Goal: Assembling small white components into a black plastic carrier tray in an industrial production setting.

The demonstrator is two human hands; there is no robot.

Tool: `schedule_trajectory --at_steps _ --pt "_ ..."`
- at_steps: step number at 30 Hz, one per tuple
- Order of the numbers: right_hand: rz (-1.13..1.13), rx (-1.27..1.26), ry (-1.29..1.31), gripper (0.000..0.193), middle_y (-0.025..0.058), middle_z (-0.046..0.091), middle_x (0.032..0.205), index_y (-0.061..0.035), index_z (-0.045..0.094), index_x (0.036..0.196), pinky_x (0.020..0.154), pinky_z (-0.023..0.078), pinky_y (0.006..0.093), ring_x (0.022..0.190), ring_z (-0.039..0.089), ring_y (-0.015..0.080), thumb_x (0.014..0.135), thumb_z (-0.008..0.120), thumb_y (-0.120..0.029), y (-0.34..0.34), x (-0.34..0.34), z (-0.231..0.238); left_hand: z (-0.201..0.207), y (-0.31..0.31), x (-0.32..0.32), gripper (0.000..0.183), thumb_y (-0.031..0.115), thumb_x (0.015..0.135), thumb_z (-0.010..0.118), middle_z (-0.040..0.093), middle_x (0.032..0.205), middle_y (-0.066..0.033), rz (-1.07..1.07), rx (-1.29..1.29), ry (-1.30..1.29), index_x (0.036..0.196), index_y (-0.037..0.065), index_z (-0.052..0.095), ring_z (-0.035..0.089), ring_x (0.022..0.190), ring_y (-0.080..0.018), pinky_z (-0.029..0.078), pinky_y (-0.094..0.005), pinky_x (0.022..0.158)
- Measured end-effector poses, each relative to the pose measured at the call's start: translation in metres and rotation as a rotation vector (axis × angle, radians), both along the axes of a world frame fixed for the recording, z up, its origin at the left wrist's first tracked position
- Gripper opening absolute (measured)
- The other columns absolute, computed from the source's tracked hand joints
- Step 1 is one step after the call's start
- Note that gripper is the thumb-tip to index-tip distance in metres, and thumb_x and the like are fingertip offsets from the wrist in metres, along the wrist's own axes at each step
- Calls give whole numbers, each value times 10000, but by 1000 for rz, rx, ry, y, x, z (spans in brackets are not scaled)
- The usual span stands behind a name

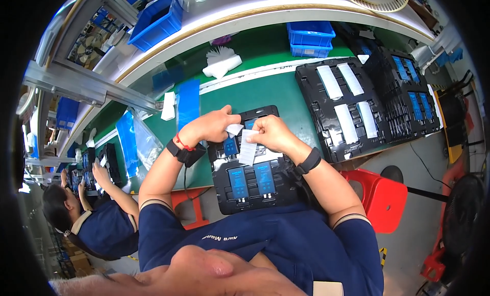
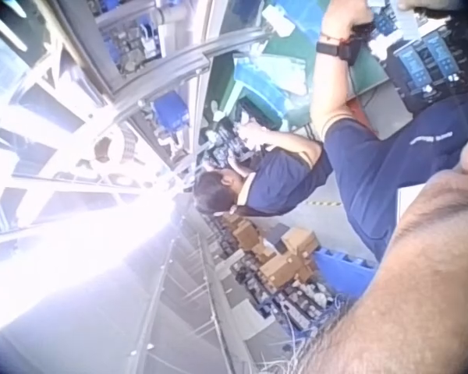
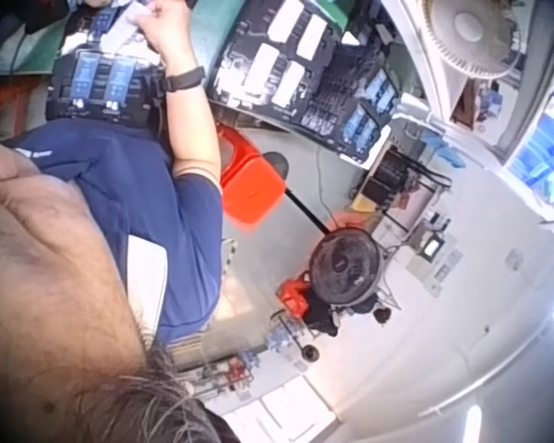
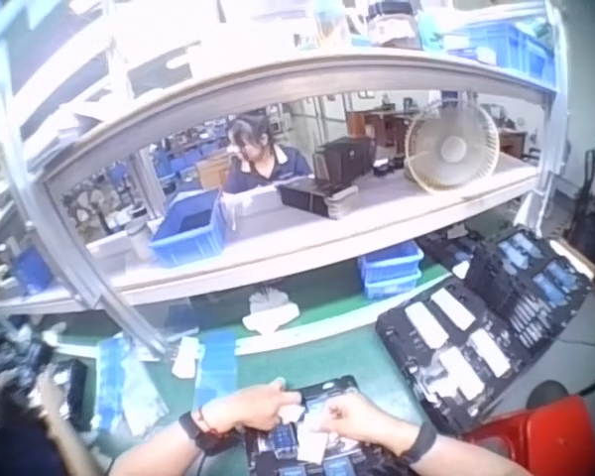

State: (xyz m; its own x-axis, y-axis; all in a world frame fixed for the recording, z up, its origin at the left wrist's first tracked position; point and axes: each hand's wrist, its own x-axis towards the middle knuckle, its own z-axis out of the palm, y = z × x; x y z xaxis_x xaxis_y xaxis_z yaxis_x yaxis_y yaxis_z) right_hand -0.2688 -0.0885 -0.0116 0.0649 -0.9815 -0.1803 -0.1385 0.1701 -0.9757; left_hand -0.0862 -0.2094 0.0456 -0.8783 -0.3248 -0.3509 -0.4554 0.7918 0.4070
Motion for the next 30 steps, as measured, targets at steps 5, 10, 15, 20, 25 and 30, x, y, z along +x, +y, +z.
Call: schedule_trajectory --at_steps 5,10,15,20,25,30 --pt "-13 -15 49 203 27 570 557 -4 605 646 470 394 250 511 480 58 690 771 -112 0 2 0 -14 -23 17 250 24 649 639 518 937 -133 -77 109 109 896 56 613 518 921 -322 442 -383 781" --pt "60 -17 175 213 77 584 570 7 613 663 501 425 294 519 536 124 689 764 -141 -4 1 15 -7 -32 44 192 59 698 705 567 937 -81 -62 284 272 873 44 629 533 892 -257 444 -335 782" --pt "154 -229 429 192 142 602 651 -22 626 694 601 441 374 634 587 275 687 739 -177 -19 13 26 17 -13 77 127 53 788 684 581 717 9 518 520 377 904 49 632 523 615 -64 422 -218 531" --pt "109 -420 630 163 75 573 925 -109 681 715 871 311 415 1037 455 287 660 761 -239 -36 35 16 3 2 89 127 34 823 656 559 681 23 661 726 684 948 26 631 485 541 -42 398 -196 466" --pt "157 -435 662 167 58 517 1016 -145 700 717 898 278 417 1091 409 276 643 773 -276 -49 40 1 -5 17 70 179 23 834 644 563 686 17 696 742 691 1009 21 604 481 534 -40 397 -201 452" --pt "128 -455 645 106 50 526 992 -143 687 696 898 281 416 1076 419 268 652 741 -224 -53 40 -6 -16 21 53 180 18 838 637 558 677 18 715 750 667 1009 32 586 477 522 -32 389 -193 441"
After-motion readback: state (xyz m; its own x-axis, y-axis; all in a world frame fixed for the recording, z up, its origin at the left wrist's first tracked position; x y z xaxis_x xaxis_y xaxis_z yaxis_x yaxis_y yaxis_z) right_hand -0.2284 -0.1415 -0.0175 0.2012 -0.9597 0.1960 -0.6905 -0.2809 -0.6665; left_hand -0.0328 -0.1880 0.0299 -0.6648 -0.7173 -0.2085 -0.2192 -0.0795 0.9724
